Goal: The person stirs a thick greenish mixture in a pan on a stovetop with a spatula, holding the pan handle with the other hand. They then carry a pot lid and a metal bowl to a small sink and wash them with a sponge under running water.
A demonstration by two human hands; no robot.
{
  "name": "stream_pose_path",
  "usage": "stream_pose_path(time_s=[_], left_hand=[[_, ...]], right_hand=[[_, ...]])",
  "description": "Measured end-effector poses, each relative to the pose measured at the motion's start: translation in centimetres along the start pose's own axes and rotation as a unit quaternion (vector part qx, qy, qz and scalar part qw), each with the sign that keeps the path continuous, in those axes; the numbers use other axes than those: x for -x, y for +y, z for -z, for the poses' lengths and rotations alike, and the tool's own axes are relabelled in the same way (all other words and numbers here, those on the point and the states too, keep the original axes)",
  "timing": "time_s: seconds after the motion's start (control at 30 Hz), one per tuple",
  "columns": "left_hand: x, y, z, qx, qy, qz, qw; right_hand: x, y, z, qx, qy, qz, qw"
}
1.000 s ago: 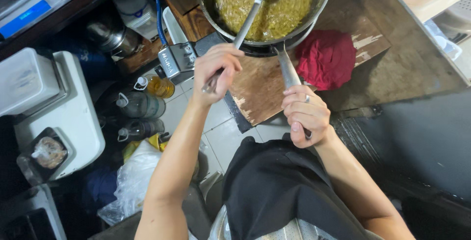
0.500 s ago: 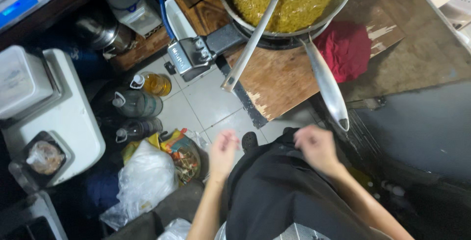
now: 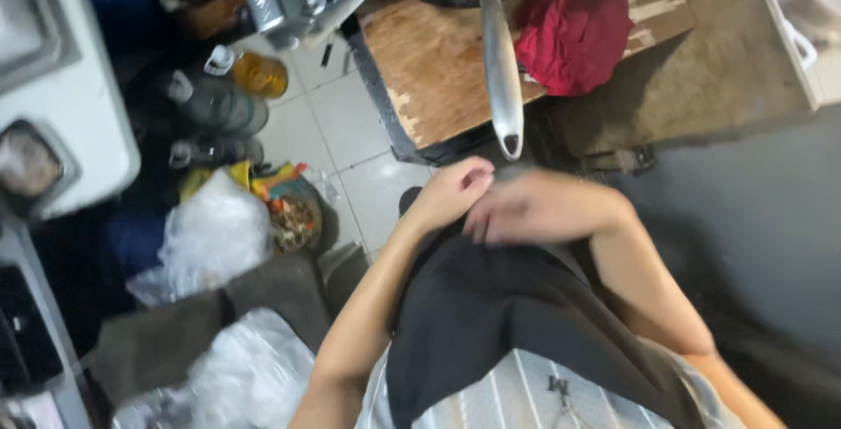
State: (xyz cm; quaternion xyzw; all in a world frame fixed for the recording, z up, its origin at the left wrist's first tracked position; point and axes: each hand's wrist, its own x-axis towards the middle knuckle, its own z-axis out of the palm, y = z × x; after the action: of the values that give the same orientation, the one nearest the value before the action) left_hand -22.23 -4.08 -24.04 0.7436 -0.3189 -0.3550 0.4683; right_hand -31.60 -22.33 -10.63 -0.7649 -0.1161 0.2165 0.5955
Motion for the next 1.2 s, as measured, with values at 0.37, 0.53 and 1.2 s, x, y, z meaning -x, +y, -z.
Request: stream_pose_path(time_s=[0.37, 0.53, 1.2], left_hand=[[2.5, 0.9, -6.5, -0.091, 0.025, -0.05, 0.994], [5.3, -1.0, -2.2, 0.547, 0.328, 0.112, 0.762], [24.3, -14.1, 4.1, 0.441, 0.382, 0.114, 0.804]], right_hand=[[-9.2, 11.3, 6.3, 0.428, 0.363, -0.05, 0.826], [-10.2, 9.1, -4.7, 0.257, 0.283, 0.23, 0.895], [-14.2, -2.3, -21.3, 0.2, 0.134, 0.196, 0.951]])
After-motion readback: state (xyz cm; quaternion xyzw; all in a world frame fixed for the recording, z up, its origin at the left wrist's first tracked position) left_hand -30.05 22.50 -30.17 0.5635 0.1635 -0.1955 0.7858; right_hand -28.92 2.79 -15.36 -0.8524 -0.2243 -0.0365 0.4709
